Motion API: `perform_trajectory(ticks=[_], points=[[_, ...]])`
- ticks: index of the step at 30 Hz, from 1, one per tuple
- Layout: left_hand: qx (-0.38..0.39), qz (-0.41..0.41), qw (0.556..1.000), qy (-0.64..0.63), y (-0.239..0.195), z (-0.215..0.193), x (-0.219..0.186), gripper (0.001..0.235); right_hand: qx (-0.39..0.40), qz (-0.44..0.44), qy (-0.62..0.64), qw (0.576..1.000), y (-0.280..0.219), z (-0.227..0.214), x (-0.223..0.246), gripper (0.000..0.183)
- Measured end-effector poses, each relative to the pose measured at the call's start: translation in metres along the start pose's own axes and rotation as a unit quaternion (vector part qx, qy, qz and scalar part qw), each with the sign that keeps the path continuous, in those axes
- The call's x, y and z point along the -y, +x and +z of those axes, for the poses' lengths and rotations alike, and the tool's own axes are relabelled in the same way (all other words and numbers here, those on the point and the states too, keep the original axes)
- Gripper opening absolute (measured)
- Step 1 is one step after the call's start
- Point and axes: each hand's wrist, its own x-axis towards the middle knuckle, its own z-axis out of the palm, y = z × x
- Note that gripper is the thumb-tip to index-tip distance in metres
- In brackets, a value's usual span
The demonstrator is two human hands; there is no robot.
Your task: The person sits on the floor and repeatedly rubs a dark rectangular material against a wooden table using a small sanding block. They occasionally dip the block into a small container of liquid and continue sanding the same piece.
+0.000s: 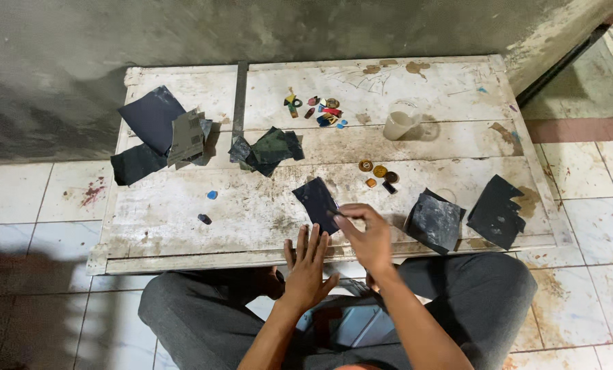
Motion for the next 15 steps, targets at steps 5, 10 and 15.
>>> perform_trajectory(ticks=[5,10,15], points=[[0.030,0.001,0.998,-0.058,0.000,-0.016,-0.002,0.094,-0.026,-0.251,-0.221,0.942,0.010,0.023,-0.084,0.009],[0.016,0.000,0.997,-0.071,0.001,-0.020,-0.002,0.095,-0.029,-0.243,-0.317,0.916,0.001,0.021,-0.076,0.011],[0.026,-0.005,0.998,-0.062,0.002,-0.019,-0.001,0.094,-0.028,-0.251,-0.302,0.919,0.002,0.018,-0.068,0.012]])
